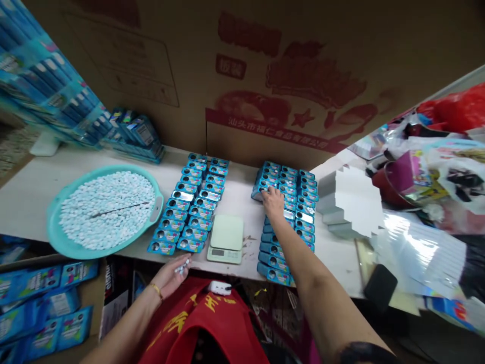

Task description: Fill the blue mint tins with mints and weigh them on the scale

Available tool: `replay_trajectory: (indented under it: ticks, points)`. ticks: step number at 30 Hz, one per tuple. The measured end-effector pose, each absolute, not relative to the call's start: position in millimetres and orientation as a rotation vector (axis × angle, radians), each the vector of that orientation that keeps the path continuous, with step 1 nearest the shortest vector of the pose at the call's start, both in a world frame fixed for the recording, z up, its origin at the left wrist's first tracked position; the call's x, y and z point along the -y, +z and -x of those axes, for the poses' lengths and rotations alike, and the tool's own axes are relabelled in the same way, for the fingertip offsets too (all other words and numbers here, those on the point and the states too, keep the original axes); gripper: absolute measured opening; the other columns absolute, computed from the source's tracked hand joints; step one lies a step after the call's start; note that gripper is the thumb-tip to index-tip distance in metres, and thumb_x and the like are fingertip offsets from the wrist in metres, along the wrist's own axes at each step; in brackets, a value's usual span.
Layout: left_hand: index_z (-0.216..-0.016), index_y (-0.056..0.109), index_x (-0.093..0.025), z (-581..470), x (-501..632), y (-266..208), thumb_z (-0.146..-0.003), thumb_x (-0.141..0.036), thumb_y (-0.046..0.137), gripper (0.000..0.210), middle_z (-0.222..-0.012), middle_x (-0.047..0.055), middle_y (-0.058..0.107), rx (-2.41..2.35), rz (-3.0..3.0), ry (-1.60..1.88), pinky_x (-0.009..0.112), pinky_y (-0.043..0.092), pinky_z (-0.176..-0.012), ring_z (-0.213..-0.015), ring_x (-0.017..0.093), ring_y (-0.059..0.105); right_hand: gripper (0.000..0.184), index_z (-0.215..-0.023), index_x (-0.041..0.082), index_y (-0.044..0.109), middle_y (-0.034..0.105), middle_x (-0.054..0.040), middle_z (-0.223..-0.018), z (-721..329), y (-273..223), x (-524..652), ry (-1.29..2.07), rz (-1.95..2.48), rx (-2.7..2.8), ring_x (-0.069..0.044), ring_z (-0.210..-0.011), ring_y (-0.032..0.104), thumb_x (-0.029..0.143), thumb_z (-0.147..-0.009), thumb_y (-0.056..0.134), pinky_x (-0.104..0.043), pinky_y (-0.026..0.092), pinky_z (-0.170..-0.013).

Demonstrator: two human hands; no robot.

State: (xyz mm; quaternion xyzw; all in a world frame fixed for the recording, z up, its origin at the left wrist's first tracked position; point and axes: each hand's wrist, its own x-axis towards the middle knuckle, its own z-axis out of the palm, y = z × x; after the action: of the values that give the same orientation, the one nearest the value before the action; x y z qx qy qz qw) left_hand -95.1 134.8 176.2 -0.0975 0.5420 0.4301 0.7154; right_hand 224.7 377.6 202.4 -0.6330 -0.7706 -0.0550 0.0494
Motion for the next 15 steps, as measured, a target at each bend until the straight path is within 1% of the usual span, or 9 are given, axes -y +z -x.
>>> replay_trajectory:
  ticks: [2, 4, 7, 9, 12, 15]
  points:
    - [-0.086, 0.059, -0.009, 92.4, -126.6, 179.8, -0.075, -0.001, 0.051, 0.015, -0.073, 0.007, 0.062, -1.201, 0.225, 0.951, 0.016, 0.050, -0.051, -0.059, 0.009, 0.060, 0.020, -0.085, 0.019, 0.063, 0.049, -0.0110, -0.106, -223.3, 202.1, -380.1, -0.242, 1.844, 2.445, -0.024, -0.094, 0.037, 0.018, -0.081, 0.043, -0.035, 0.029, -0.073]
    - [-0.086, 0.059, -0.008, 90.0, -118.9, 185.1, -0.075, -0.002, 0.052, 0.015, -0.074, 0.007, 0.062, -1.196, 0.236, 0.942, 0.016, 0.049, -0.051, -0.059, 0.009, 0.060, 0.020, -0.082, 0.019, 0.062, 0.047, -0.0098, -0.113, -221.6, 209.8, -368.2, -0.290, 1.739, 2.523, -0.024, -0.097, 0.037, 0.016, -0.081, 0.042, -0.036, 0.028, -0.077]
    - [-0.086, 0.059, -0.008, 84.6, -113.6, 195.6, -0.075, -0.003, 0.053, 0.014, -0.075, 0.007, 0.062, -1.178, 0.240, 0.918, 0.015, 0.049, -0.052, -0.059, 0.008, 0.059, 0.023, -0.092, 0.019, 0.059, 0.045, -0.0089, -0.118, -214.1, 231.8, -329.3, -0.270, 1.583, 2.634, -0.023, -0.096, 0.038, 0.013, -0.081, 0.040, -0.036, 0.027, -0.081]
    - [-0.084, 0.060, -0.008, 78.6, -116.0, 203.3, -0.074, -0.003, 0.054, 0.013, -0.074, 0.007, 0.062, -1.144, 0.224, 0.900, 0.015, 0.049, -0.053, -0.060, 0.008, 0.059, 0.024, -0.097, 0.020, 0.057, 0.046, -0.0082, -0.118, -200.9, 244.8, -297.5, -0.190, 1.455, 2.735, -0.022, -0.094, 0.039, 0.013, -0.081, 0.040, -0.035, 0.029, -0.080]
    - [-0.081, 0.060, -0.008, 68.2, -125.9, 214.3, -0.073, -0.003, 0.055, 0.010, -0.074, 0.007, 0.062, -1.047, 0.187, 0.869, 0.016, 0.048, -0.053, -0.060, 0.008, 0.059, 0.022, -0.096, 0.021, 0.056, 0.047, -0.0073, -0.117, -172.4, 249.5, -259.2, -0.047, 1.242, 2.885, -0.022, -0.093, 0.040, 0.014, -0.080, 0.043, -0.035, 0.031, -0.079]
    - [-0.082, 0.061, -0.009, 60.8, -135.7, 222.4, -0.073, -0.004, 0.054, 0.012, -0.074, 0.006, 0.062, -0.967, 0.164, 0.855, 0.016, 0.048, -0.054, -0.061, 0.009, 0.059, 0.020, -0.096, 0.020, 0.055, 0.049, -0.0077, -0.115, -149.5, 241.7, -239.8, 0.048, 1.147, 2.917, -0.021, -0.092, 0.042, 0.013, -0.080, 0.045, -0.035, 0.033, -0.079]
